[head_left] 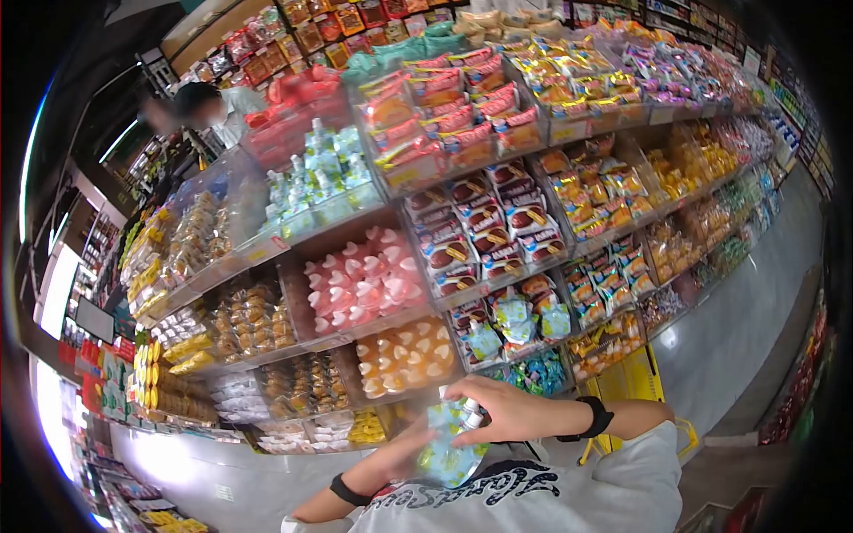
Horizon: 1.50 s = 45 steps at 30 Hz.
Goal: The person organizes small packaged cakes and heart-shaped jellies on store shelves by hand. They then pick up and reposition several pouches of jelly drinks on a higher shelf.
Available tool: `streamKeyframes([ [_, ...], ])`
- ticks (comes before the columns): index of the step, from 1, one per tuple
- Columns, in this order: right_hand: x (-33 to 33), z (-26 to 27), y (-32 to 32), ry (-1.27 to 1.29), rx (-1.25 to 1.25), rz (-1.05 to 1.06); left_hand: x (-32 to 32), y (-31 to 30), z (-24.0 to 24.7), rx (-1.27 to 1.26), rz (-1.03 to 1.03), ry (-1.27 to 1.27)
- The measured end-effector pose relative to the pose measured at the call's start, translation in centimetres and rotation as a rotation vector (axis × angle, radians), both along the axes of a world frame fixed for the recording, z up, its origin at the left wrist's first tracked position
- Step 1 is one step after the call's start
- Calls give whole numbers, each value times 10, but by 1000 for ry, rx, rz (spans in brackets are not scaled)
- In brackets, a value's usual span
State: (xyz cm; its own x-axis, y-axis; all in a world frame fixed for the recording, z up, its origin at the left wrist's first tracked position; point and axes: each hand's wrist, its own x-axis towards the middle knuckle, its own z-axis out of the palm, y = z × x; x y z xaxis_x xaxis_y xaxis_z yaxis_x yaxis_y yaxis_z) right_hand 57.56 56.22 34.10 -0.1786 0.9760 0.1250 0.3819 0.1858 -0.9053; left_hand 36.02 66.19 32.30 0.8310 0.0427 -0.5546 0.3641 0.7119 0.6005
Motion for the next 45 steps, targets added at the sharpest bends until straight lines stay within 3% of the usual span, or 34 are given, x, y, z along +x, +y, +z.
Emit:
streamKeyframes([
  [7, 16, -11, -50, -7, 118, 44, 33, -38, -5, -61, -9, 158],
  [14, 47, -25, -82, 117, 33, -14, 74, -74, 10, 5, 0, 305],
  [20, 72, -22, -111, 125, -116, -157, 90, -97, -13, -40, 106, 250],
  [23, 79, -34, -122, 237, -93, -189, 99, -105, -29, -108, 164, 187],
  [24, 85, -28, -124, 299, -189, -161, 104, -108, -30, -101, 189, 157],
  [32, 94, -19, -144, 233, 114, -357, 134, -111, -34, 197, 193, -71],
  [34, 100, -27, -144, 220, 181, -395, 137, -111, -25, 140, 287, 56],
  [37, 111, -26, -147, 523, -97, -571, 133, -107, -15, 229, 354, 71],
  [39, 123, -52, -132, 710, -67, -761, 123, -88, -30, 42, 412, 21],
  [41, 147, -84, -117, 925, -118, -916, 119, -85, -25, 48, 543, 61],
  [45, 181, -117, -86, 1260, -376, -852, 100, -75, -27, 15, 721, 35],
])
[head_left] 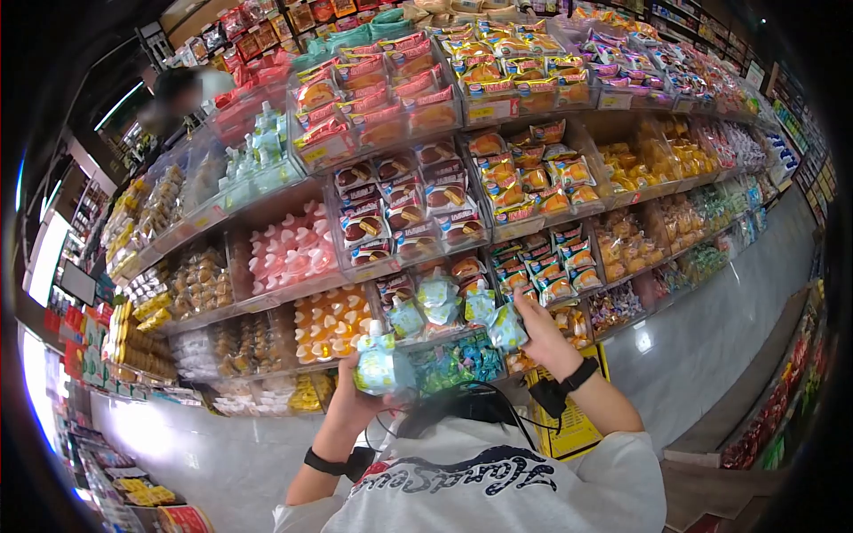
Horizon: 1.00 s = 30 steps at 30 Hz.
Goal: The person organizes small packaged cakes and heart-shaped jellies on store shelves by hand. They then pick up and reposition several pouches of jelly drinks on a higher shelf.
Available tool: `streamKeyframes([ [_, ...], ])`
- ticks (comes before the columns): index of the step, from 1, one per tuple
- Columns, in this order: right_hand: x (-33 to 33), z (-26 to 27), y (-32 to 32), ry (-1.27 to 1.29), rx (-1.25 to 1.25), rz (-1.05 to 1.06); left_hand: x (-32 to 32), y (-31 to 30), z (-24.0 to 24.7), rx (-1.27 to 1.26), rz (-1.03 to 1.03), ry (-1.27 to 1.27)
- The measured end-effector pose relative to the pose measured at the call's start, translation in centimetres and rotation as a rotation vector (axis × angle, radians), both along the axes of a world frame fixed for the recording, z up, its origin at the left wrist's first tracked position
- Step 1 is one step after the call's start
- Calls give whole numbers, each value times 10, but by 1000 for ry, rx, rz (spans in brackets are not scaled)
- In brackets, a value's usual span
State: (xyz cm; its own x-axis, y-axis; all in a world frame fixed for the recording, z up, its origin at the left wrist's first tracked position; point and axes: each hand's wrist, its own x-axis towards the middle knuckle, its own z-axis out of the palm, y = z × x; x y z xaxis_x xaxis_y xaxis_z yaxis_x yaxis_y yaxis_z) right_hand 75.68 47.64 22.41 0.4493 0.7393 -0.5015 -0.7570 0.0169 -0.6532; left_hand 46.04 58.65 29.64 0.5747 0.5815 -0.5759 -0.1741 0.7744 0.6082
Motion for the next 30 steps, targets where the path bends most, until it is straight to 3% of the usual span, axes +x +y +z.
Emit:
streamKeyframes([
  [3, 18, -17, 18, 85, 63, 169, -16, 8, -1, -40, 127, 33],
  [7, 23, -39, 49, -107, -74, 288, -25, 7, 8, 35, 228, 83],
  [11, 25, -64, 77, -159, 66, 254, -39, 10, 0, 7, 254, 69],
  [14, 19, -52, 88, -86, 74, 196, -43, 10, -5, -4, 236, 59],
  [19, 23, -41, 87, 48, 249, 269, -40, 11, -13, -33, 143, 35],
  [26, 33, -40, 40, 122, 369, 106, -10, 36, -31, -21, 7, 68],
  [30, 50, -56, -3, 208, 384, -114, 18, 59, -47, 26, -56, 103],
])
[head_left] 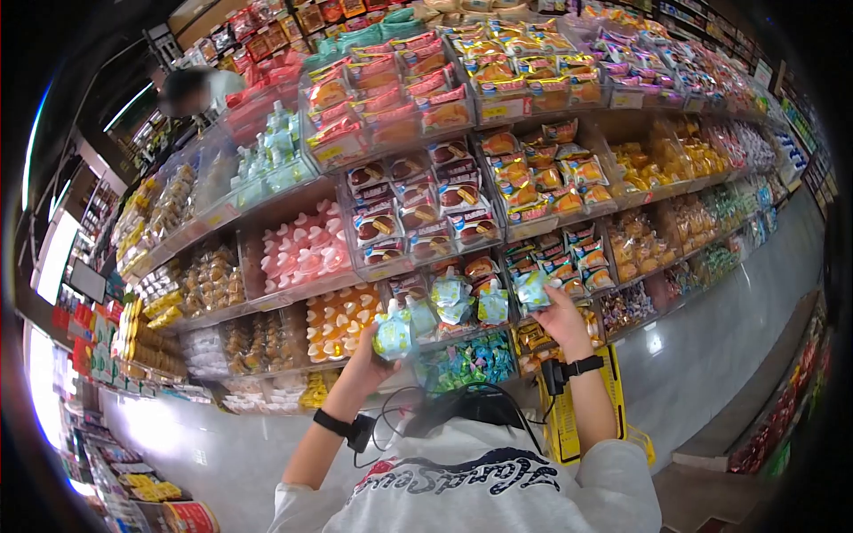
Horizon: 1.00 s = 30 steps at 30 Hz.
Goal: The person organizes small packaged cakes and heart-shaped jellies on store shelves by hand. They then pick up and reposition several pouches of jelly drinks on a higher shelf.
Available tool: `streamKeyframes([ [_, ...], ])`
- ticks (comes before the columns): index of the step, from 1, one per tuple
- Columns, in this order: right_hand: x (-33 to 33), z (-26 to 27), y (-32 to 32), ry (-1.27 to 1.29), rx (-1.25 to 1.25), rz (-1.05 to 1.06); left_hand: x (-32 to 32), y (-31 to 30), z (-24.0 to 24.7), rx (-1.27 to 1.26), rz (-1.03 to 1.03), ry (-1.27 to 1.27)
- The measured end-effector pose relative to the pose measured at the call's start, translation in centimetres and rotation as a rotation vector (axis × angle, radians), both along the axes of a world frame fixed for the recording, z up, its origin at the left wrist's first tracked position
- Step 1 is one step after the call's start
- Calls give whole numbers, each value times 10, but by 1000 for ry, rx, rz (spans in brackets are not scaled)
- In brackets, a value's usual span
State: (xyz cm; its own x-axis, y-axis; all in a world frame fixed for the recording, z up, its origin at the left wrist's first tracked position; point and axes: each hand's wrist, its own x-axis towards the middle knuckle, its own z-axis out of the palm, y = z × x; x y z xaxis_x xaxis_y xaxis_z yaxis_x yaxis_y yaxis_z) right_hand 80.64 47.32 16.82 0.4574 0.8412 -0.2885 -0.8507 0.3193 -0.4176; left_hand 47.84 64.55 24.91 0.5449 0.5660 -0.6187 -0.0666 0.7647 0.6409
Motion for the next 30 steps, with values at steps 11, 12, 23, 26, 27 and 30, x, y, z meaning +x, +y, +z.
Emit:
streamKeyframes([
  [11, 13, -35, -125, -123, -48, -447, 78, 67, -78, -93, -6, 117],
  [12, 9, -37, -132, -146, -59, -465, 85, 66, -84, 72, -102, 117],
  [23, -24, -40, -184, -168, -176, -632, 183, 44, -90, 344, -292, 217],
  [26, -29, -35, -195, -181, -146, -653, 187, 40, -85, 304, -313, 268],
  [27, -30, -37, -197, -172, -161, -665, 185, 45, -95, 363, -363, 240],
  [30, -31, -44, -205, -149, -204, -690, 179, 70, -131, 479, -444, 179],
])
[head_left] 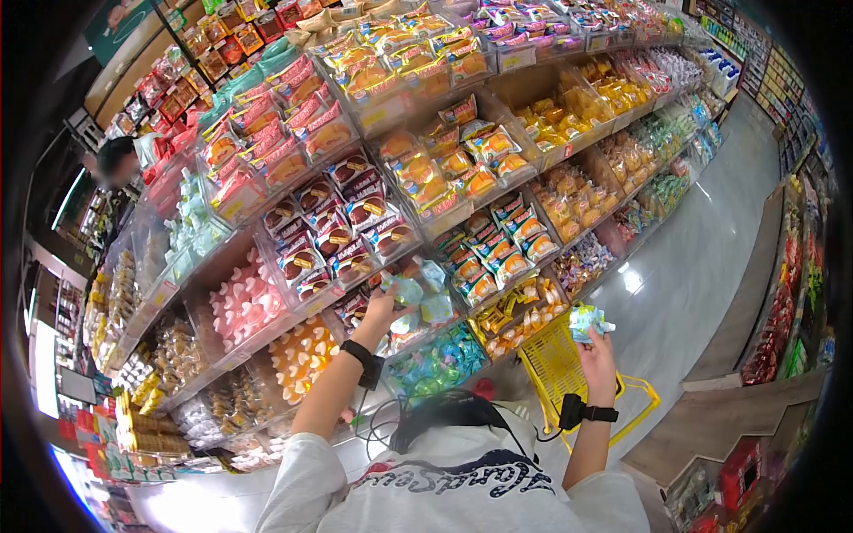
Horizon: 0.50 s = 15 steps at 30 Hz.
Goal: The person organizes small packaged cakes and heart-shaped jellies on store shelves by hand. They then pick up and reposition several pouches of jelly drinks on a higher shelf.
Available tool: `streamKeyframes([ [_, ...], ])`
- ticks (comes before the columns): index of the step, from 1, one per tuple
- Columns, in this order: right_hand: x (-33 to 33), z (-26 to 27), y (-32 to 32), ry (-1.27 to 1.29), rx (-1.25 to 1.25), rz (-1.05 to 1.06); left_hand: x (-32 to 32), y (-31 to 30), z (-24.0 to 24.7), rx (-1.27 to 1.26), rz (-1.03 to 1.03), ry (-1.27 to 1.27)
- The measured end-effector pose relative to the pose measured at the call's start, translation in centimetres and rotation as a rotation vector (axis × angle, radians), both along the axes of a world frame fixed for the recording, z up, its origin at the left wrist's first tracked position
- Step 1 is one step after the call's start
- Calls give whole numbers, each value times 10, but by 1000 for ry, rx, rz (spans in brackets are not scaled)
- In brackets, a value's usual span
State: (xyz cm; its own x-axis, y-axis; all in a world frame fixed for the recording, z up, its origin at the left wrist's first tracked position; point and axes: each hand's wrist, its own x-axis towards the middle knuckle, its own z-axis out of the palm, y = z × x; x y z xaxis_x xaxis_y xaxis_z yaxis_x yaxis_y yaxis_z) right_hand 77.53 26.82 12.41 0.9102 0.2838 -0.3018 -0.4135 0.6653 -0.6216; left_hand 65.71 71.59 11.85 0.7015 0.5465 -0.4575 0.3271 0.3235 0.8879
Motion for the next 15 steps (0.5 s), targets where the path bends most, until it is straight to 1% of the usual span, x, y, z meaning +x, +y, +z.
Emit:
streamKeyframes([
  [2, -1, -4, -1, 14, -23, -11, -1, 2, 6, -1, 28, -18],
  [4, -3, 11, 5, 50, 4, 47, -5, 7, 14, -119, 100, -47],
  [5, -4, 17, 9, 67, 19, 78, -7, 10, 18, -48, -14, 9],
  [6, -3, 15, 14, 44, 9, 105, -12, 21, 0, 40, -92, -50],
  [7, -2, 12, 20, 21, 1, 132, -19, 38, -34, 129, -170, -110],
  [9, -2, 20, 32, -30, -25, 198, -21, 38, -31, 229, -208, -21],
  [10, -5, 35, 43, -57, -42, 236, -18, 17, 12, 239, -166, 127],
  [11, -7, 46, 54, -85, -58, 274, -15, -1, 44, 248, -123, 275],
  [12, -9, 48, 62, -104, -71, 321, -18, -9, 52, 240, -225, 224],
  [14, -13, 59, 82, -265, -161, 466, -25, -25, 62, 220, -431, 120],
  [15, -17, 67, 93, -314, -182, 526, -26, -40, 81, 156, -478, 79],
])
